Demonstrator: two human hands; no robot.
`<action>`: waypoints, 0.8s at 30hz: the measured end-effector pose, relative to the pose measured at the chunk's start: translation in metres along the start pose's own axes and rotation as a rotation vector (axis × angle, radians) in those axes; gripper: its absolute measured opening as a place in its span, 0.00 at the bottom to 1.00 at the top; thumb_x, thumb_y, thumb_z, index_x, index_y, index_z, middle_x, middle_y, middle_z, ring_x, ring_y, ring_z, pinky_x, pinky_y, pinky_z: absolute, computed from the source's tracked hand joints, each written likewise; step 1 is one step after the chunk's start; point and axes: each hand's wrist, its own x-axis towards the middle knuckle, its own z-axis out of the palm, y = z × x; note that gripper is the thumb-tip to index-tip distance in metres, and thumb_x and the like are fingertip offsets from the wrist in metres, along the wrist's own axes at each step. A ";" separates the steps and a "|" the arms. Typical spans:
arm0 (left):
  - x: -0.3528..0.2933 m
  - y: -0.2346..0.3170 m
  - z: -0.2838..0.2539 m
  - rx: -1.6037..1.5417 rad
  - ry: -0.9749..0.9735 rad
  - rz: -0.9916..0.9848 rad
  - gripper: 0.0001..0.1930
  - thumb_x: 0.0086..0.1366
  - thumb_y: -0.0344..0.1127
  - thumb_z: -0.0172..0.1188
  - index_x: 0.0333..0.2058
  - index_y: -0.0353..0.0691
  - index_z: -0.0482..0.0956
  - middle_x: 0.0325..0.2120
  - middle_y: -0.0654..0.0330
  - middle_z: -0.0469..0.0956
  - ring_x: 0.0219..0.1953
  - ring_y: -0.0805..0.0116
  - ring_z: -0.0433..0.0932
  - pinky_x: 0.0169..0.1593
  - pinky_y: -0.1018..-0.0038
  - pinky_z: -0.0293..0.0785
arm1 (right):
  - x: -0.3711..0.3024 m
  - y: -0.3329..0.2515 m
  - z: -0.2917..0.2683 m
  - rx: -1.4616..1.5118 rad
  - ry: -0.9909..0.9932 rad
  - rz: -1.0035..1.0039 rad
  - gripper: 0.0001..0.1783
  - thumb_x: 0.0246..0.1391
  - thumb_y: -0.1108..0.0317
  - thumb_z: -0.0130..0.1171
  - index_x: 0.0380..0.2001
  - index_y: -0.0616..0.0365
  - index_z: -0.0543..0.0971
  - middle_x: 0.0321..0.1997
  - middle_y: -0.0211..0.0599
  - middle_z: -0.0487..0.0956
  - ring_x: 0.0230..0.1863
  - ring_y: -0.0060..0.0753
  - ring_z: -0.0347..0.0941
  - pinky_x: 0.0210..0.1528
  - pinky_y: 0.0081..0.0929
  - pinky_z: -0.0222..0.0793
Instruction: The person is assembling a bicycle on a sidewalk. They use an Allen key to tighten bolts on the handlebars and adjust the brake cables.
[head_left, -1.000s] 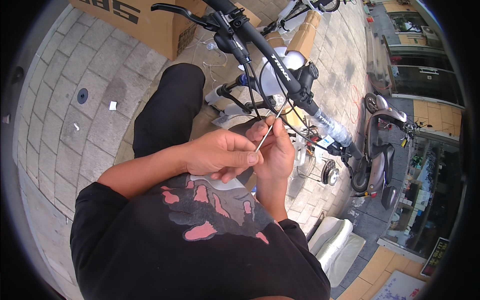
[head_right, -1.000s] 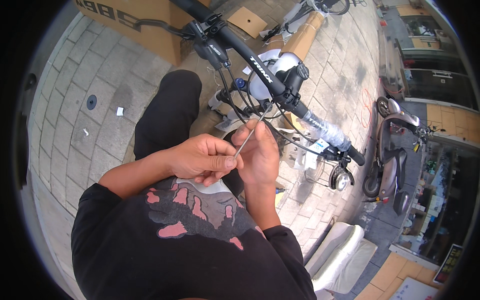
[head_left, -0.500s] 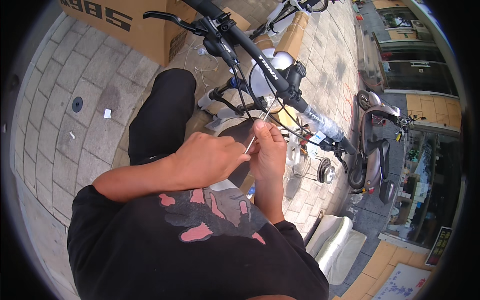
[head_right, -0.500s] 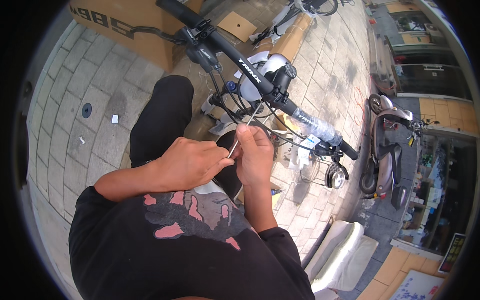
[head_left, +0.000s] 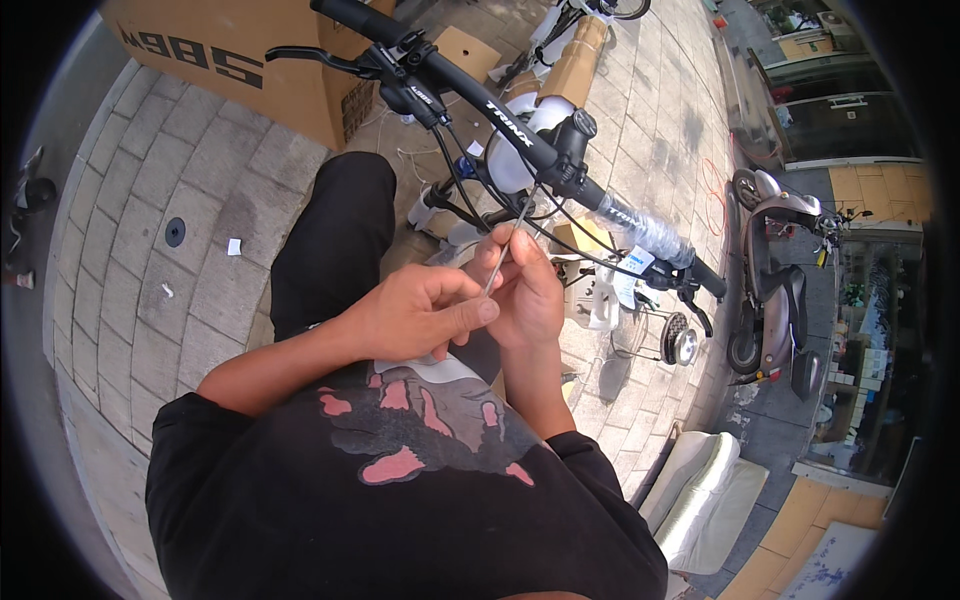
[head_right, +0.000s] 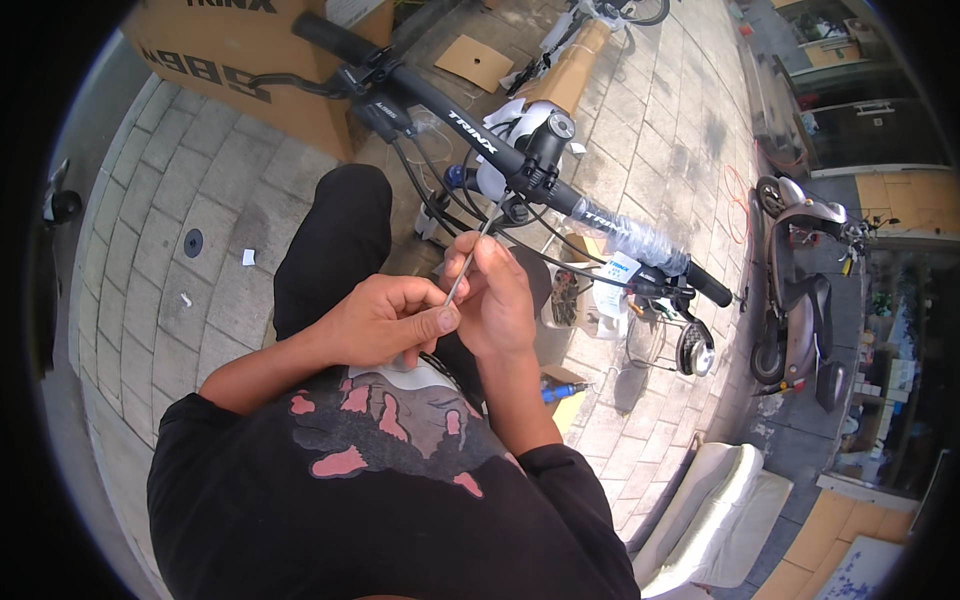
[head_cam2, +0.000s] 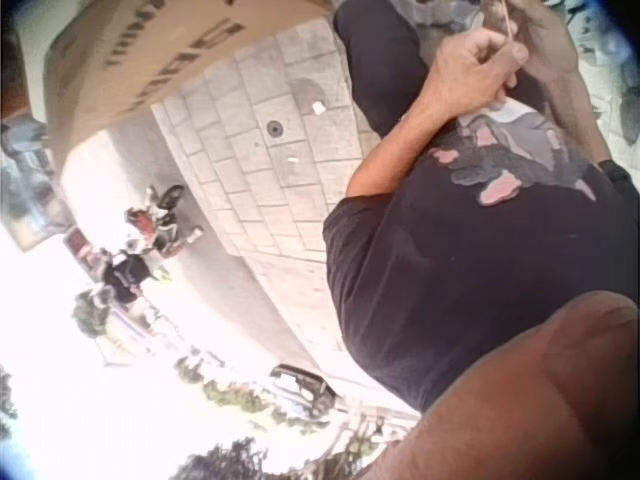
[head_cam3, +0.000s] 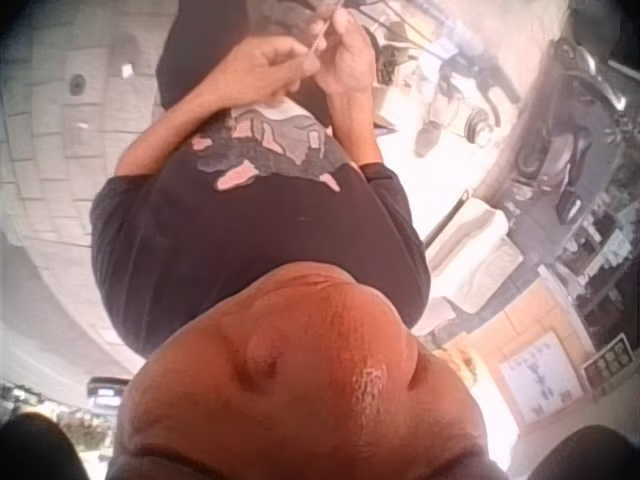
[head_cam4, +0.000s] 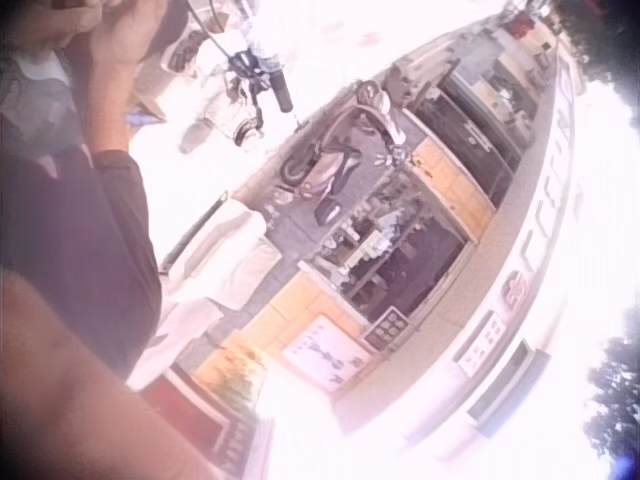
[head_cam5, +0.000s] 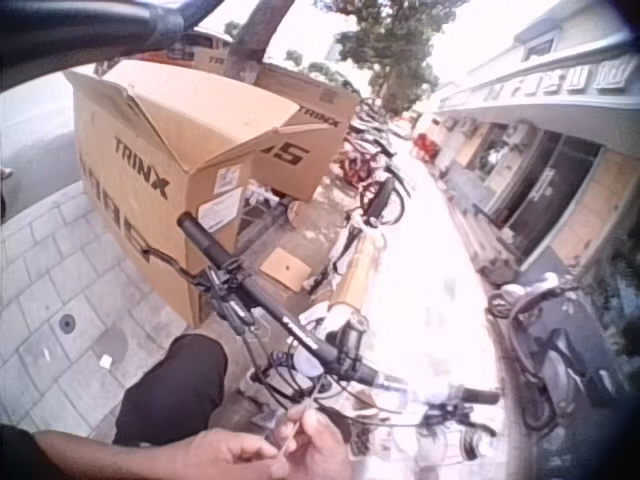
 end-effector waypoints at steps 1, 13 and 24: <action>-0.001 0.001 0.001 -0.031 0.004 -0.010 0.19 0.76 0.49 0.60 0.44 0.36 0.81 0.24 0.64 0.80 0.21 0.78 0.78 0.23 0.81 0.71 | 0.000 0.001 0.000 0.028 -0.018 0.000 0.15 0.72 0.59 0.55 0.44 0.62 0.79 0.33 0.36 0.80 0.28 0.22 0.71 0.32 0.21 0.69; 0.000 0.005 0.004 0.656 0.428 0.555 0.15 0.63 0.34 0.72 0.24 0.39 0.74 0.15 0.63 0.75 0.15 0.79 0.71 0.19 0.75 0.63 | -0.003 -0.001 0.010 -0.316 0.177 -0.047 0.18 0.68 0.57 0.62 0.46 0.64 0.80 0.32 0.34 0.81 0.22 0.19 0.70 0.23 0.18 0.64; 0.003 0.006 -0.002 0.815 0.372 0.814 0.17 0.65 0.47 0.72 0.27 0.41 0.79 0.19 0.62 0.75 0.19 0.67 0.77 0.23 0.70 0.71 | 0.004 -0.009 -0.009 -0.174 0.109 -0.058 0.11 0.67 0.63 0.64 0.35 0.59 0.76 0.28 0.40 0.81 0.17 0.19 0.69 0.19 0.15 0.66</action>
